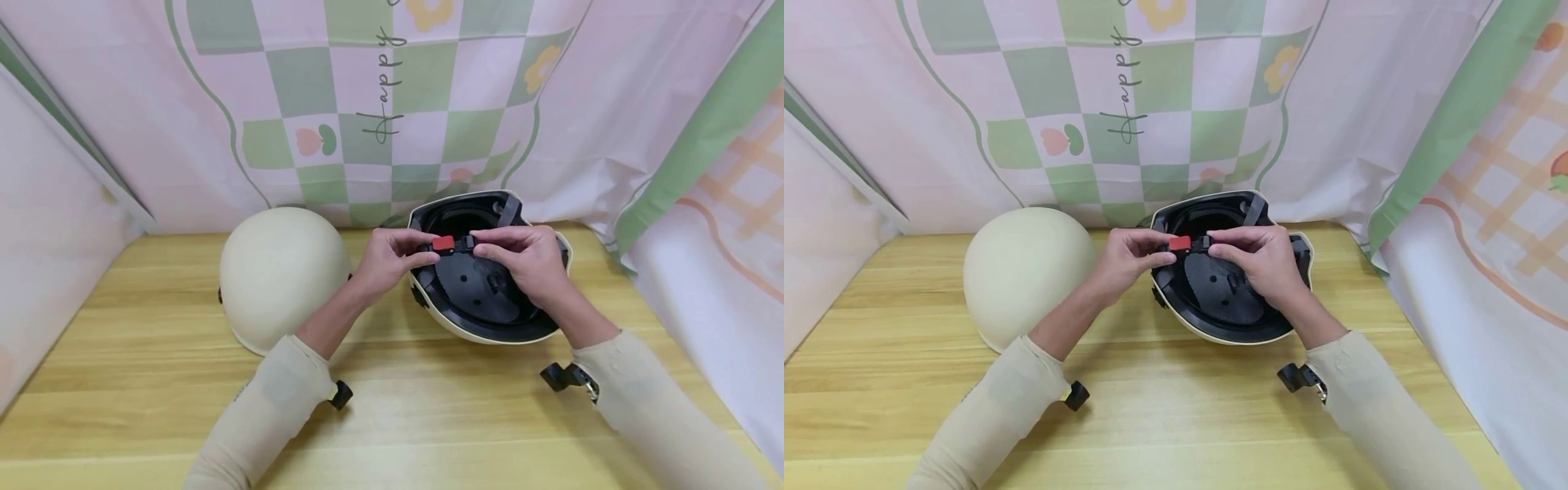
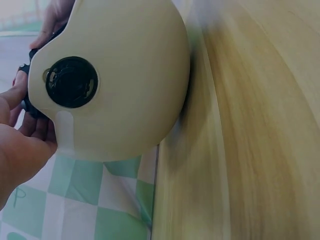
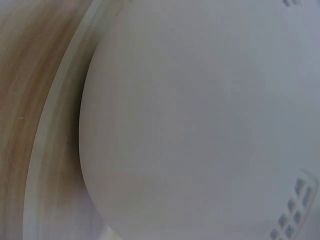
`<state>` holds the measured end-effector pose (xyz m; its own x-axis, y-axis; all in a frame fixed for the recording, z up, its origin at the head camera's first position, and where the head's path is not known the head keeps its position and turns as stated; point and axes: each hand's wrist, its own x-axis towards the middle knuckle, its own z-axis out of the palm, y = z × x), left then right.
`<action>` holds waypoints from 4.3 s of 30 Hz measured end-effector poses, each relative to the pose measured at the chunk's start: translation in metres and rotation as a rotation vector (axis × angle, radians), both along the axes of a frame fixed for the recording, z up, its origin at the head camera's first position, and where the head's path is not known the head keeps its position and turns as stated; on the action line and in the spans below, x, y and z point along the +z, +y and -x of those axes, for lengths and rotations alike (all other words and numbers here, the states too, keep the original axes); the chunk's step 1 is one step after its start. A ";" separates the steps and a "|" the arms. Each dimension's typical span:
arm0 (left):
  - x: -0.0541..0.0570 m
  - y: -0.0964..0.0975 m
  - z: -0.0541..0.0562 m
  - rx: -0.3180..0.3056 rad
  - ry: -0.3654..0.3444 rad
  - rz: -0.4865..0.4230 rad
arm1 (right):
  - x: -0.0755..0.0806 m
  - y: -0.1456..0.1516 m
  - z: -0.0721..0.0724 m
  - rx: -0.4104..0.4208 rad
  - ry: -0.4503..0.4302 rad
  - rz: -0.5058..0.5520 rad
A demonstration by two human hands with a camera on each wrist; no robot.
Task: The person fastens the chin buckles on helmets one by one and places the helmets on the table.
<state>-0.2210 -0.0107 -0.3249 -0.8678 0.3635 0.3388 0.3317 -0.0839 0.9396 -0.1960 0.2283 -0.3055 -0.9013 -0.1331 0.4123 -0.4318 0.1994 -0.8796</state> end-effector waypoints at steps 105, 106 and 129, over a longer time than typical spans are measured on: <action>-0.008 -0.037 0.008 -0.034 0.137 0.487 | -0.031 0.124 0.028 0.793 -0.314 0.336; -0.008 -0.038 0.008 -0.051 0.117 0.473 | -0.033 0.124 0.028 0.818 -0.319 0.361; -0.005 -0.044 0.005 -0.239 -0.044 0.537 | -0.027 0.126 0.024 0.796 -0.263 0.389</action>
